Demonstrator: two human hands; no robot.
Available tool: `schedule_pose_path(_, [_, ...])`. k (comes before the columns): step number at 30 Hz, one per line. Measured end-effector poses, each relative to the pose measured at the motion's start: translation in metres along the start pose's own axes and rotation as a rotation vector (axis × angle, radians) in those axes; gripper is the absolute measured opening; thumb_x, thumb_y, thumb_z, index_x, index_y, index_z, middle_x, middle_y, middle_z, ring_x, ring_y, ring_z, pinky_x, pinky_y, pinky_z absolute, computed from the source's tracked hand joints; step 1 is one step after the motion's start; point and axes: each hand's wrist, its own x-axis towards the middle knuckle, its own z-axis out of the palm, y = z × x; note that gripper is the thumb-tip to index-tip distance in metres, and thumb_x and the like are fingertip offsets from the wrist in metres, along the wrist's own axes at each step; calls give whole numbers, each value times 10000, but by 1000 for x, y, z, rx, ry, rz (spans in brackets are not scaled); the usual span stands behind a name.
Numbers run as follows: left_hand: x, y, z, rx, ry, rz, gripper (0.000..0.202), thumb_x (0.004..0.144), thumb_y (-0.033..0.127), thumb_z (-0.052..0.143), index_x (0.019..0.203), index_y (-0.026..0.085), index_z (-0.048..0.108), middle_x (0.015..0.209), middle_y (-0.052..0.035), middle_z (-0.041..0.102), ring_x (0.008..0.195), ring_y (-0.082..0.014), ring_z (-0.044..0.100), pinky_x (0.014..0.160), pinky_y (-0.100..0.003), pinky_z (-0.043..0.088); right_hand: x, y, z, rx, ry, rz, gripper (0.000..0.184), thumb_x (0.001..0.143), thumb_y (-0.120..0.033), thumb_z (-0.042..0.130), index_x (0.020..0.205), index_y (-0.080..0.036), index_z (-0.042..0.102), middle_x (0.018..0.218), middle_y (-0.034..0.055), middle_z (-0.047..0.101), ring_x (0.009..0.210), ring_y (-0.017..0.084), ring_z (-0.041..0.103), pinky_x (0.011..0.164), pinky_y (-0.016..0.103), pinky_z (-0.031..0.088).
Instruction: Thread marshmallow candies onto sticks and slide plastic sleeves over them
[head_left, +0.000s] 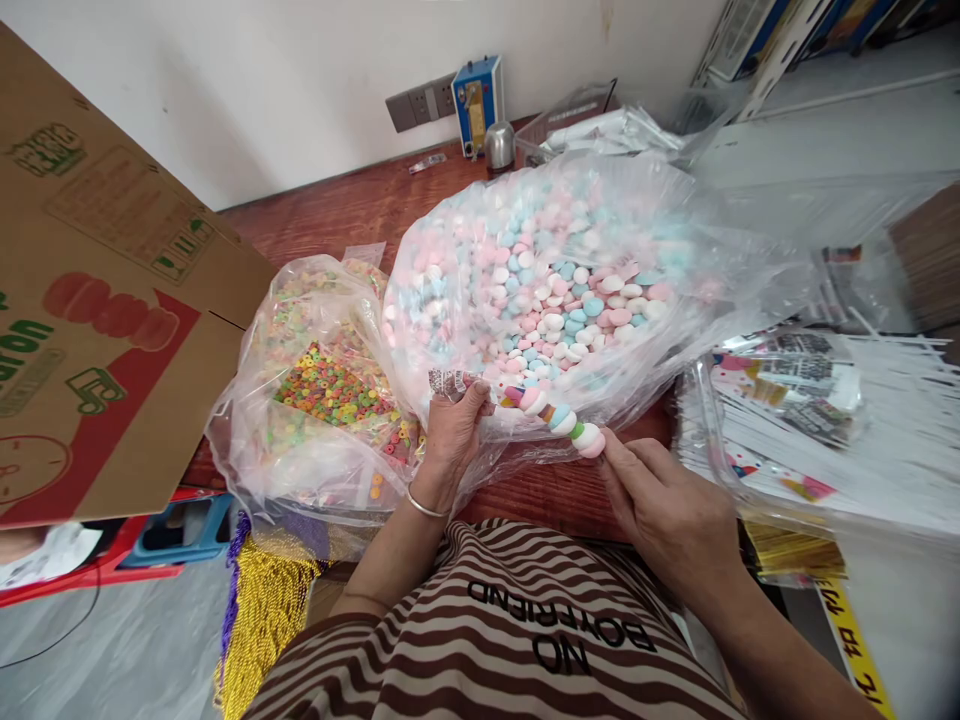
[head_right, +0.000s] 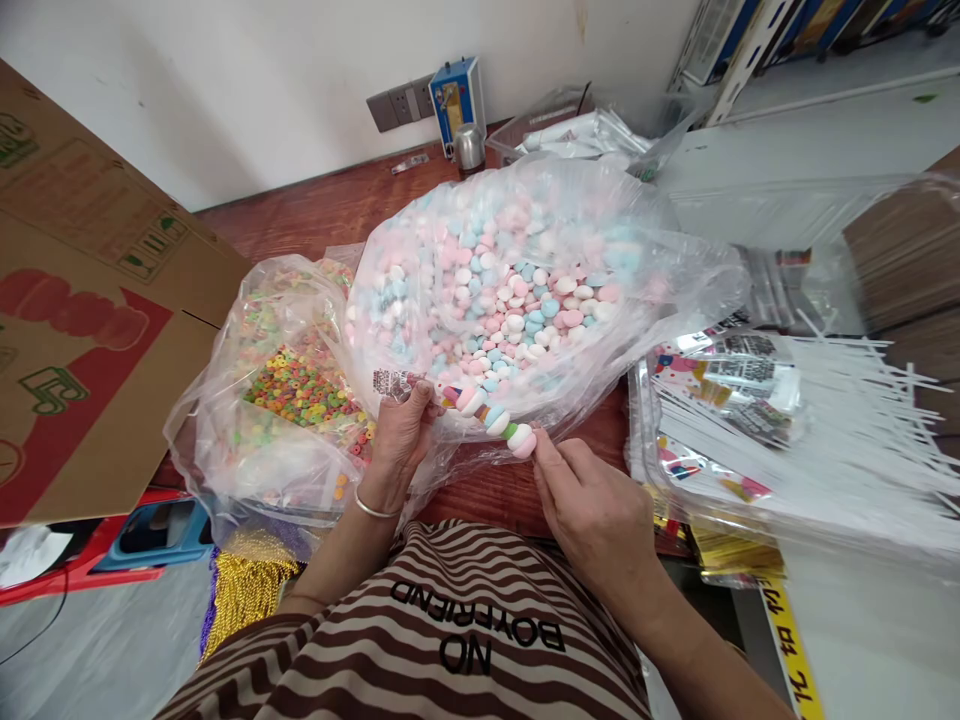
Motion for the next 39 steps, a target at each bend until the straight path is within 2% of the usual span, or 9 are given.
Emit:
schedule_pose_path(8, [-3,3,2,-48,17,-74,552,372,416,996,633,163,581,548,81,527,465,-42,432,458,-206,344,-1,5,0,-26,77,-25,262,1000,-111,539,1184,-79,723,812,64,706,630,142,577,547,282,323])
schedule_pose_path(14, [-3,2,0,-42,-16,-135,550,408,423,987,665,162,576,545,91,520,451,-33,422,456,-196,356,-5,8,0,44,33,13,306,1011,-158,513,1240,-127,715,841,65,711,645,151,612,527,279,346])
schedule_pose_path(18, [-1,-2,-2,-85,-94,-78,554,409,430,982,672,172,568,573,93,518,515,-43,458,493,-185,370,-2,10,-5,292,-73,99,292,1021,-210,500,1208,-175,722,836,50,695,657,151,639,544,263,406])
schedule_pose_path(23, [2,-6,-5,-114,-237,-1,555,474,456,970,657,171,530,612,74,503,568,-47,455,512,-178,362,5,10,-11,770,-343,286,248,1038,-288,488,1007,-219,724,806,7,687,718,147,660,630,236,486])
schedule_pose_path(26, [3,-5,-5,-95,-252,26,539,482,452,968,662,170,546,612,70,511,547,-48,463,483,-183,346,5,8,-11,882,-402,413,236,1039,-323,487,1049,-217,698,887,9,721,782,160,679,675,242,514])
schedule_pose_path(28, [4,-2,-4,-77,-223,11,532,475,433,972,673,169,555,598,79,512,506,-40,448,470,-182,347,3,7,-9,873,-372,423,225,1039,-306,484,1074,-215,686,911,13,725,784,158,678,689,248,517])
schedule_pose_path(31, [2,5,0,-27,-186,-57,548,457,430,980,691,166,560,568,90,514,453,-29,412,453,-179,352,-1,7,-4,771,-245,313,183,1023,-237,507,1097,-213,672,939,27,713,827,157,682,733,253,513])
schedule_pose_path(35, [0,11,2,37,-213,-143,560,463,480,972,673,158,564,540,89,502,432,-29,402,445,-185,356,-3,6,1,549,-88,188,179,998,-170,529,1122,-208,653,896,36,697,792,159,680,704,264,500])
schedule_pose_path(39, [1,7,-2,135,-271,-65,486,516,449,962,649,153,600,550,65,539,476,-61,476,481,-204,395,-2,3,1,458,-72,139,186,1010,-171,519,1138,-200,650,901,46,720,783,166,699,683,272,499])
